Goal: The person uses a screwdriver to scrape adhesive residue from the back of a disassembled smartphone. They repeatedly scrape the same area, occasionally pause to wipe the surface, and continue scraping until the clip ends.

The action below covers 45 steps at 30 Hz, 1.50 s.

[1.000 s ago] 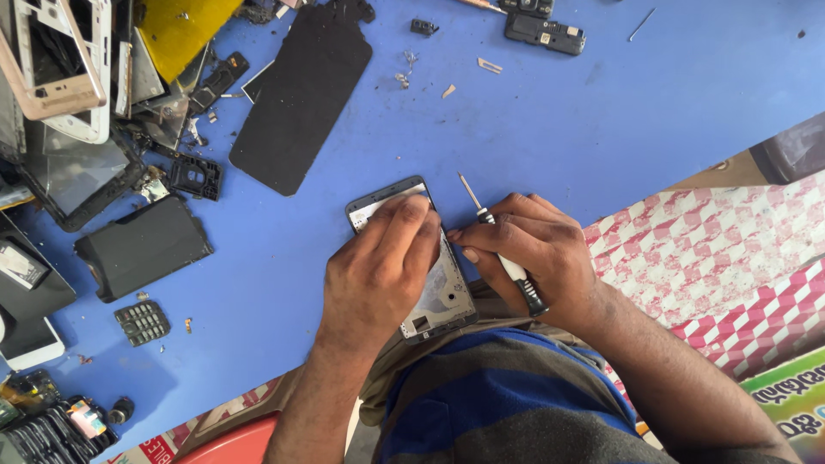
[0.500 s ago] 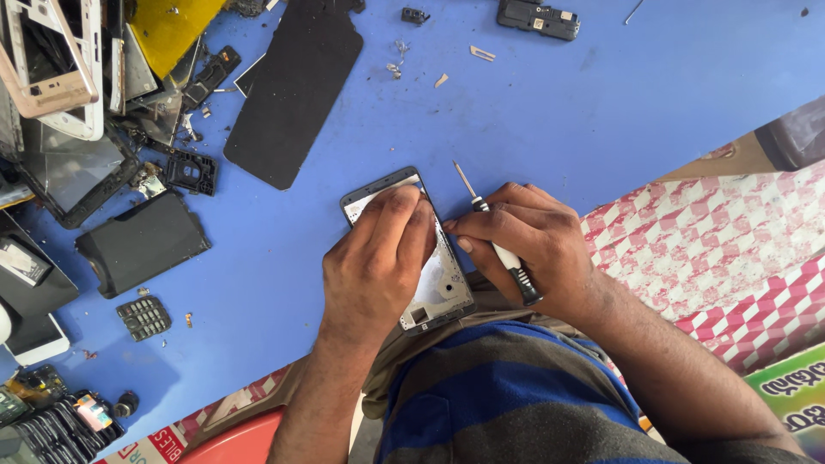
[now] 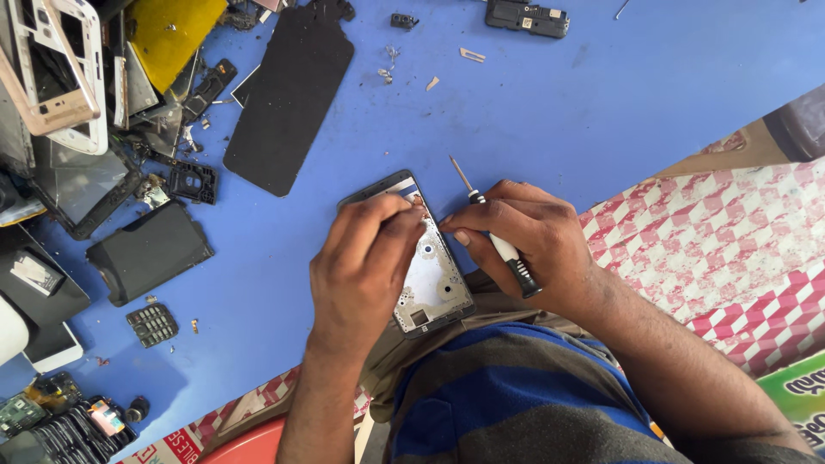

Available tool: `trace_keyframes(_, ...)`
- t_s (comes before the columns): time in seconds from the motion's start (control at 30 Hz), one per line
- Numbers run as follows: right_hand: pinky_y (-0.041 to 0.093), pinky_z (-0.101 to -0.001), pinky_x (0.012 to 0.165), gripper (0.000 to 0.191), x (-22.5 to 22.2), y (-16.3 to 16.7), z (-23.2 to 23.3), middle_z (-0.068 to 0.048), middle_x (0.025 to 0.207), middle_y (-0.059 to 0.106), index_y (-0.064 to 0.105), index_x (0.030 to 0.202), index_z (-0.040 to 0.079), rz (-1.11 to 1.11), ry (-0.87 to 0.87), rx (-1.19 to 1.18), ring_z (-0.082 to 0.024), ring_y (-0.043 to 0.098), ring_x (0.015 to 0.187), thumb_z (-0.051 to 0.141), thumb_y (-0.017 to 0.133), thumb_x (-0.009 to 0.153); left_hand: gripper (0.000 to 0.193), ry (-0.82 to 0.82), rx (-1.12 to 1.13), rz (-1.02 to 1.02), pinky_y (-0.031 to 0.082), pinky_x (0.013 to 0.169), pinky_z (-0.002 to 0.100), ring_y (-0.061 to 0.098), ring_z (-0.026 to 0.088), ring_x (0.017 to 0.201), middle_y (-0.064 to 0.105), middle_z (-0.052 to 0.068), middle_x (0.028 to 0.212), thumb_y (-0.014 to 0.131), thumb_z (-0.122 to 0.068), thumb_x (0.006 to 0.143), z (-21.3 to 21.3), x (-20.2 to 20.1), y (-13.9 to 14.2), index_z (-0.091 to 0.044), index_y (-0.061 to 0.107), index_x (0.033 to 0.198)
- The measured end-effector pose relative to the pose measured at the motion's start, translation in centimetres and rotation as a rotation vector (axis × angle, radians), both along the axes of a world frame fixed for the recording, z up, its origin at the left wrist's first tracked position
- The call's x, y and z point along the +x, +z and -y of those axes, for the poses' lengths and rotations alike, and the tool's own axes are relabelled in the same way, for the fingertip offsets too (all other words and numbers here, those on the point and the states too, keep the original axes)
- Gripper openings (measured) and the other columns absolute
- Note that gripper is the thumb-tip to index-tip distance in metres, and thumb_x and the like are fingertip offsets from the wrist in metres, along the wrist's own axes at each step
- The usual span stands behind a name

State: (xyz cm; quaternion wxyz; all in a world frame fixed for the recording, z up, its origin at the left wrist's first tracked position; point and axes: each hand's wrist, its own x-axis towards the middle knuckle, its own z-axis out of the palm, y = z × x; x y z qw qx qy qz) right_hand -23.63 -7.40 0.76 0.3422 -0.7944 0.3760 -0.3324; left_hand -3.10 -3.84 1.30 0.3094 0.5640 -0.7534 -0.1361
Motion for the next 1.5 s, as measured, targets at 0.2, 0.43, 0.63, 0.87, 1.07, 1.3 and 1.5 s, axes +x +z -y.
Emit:
trace_keyframes(0.2,0.055,-0.0376,0.074,0.010,0.1,0.0,0.1,-0.007,0.092,0.074,0.070,0.103,0.005,0.007,0.002,0.012,-0.023,0.069,0.082,0.001,0.072,0.094,0.015,-0.013,0.016,0.152,0.061,0.078,0.031,0.067,0.020,0.102,0.066,0.003,0.109,0.076,-0.004,0.090,-0.1,-0.7,0.5,-0.003,0.072,0.104)
trace_keyframes(0.43,0.057,-0.0368,0.074,0.008,0.2,0.0,0.1,-0.007,0.093,0.074,0.070,0.102,0.005,0.001,0.001,0.020,-0.023,0.070,0.084,0.002,0.071,0.094,0.014,-0.060,0.019,0.316,0.061,0.075,0.030,0.067,0.020,0.101,0.066,0.006,0.109,0.074,-0.004,0.087,0.4,-0.9,0.9,0.000,0.071,0.100)
trace_keyframes(0.63,0.057,-0.0351,0.071,0.007,0.0,-0.1,0.4,-0.007,0.091,0.075,0.071,0.100,0.005,-0.001,0.004,-0.003,-0.021,0.071,0.082,0.003,0.073,0.093,0.013,-0.120,-0.014,0.532,0.061,0.075,0.024,0.066,0.016,0.102,0.065,0.006,0.111,0.073,-0.004,0.087,0.7,-1.3,1.0,0.001,0.072,0.100)
trace_keyframes(0.87,0.057,-0.0361,0.074,0.010,0.0,-0.1,0.4,-0.007,0.091,0.075,0.069,0.101,0.004,-0.018,0.021,-0.019,-0.022,0.071,0.084,0.003,0.074,0.092,0.012,-0.142,-0.019,0.523,0.062,0.078,0.026,0.066,0.017,0.101,0.063,0.007,0.110,0.070,-0.002,0.089,0.8,-1.1,0.8,0.002,0.071,0.100)
trace_keyframes(1.07,0.056,-0.0393,0.078,0.013,0.0,0.0,0.3,-0.009,0.093,0.074,0.068,0.102,0.003,-0.034,0.044,-0.044,-0.026,0.071,0.086,0.001,0.074,0.090,0.013,-0.145,-0.035,0.505,0.062,0.082,0.027,0.066,0.018,0.103,0.062,0.008,0.111,0.068,-0.001,0.090,0.9,-0.7,0.5,0.003,0.069,0.103)
trace_keyframes(1.3,0.055,-0.0398,0.077,0.012,0.2,-0.2,0.2,-0.009,0.091,0.073,0.068,0.100,0.003,-0.038,0.038,-0.041,-0.026,0.070,0.084,0.001,0.075,0.090,0.010,-0.121,-0.050,0.486,0.062,0.083,0.027,0.068,0.020,0.102,0.062,0.010,0.111,0.068,-0.002,0.094,0.8,-0.8,0.1,0.004,0.068,0.103)
trace_keyframes(1.5,0.055,-0.0386,0.075,0.013,0.1,-0.3,0.1,-0.008,0.090,0.073,0.068,0.100,0.003,-0.029,0.024,-0.033,-0.025,0.069,0.082,0.001,0.076,0.090,0.010,-0.113,-0.048,0.491,0.063,0.084,0.027,0.069,0.021,0.105,0.063,0.011,0.113,0.068,-0.002,0.094,0.6,-0.8,-0.3,0.004,0.069,0.103)
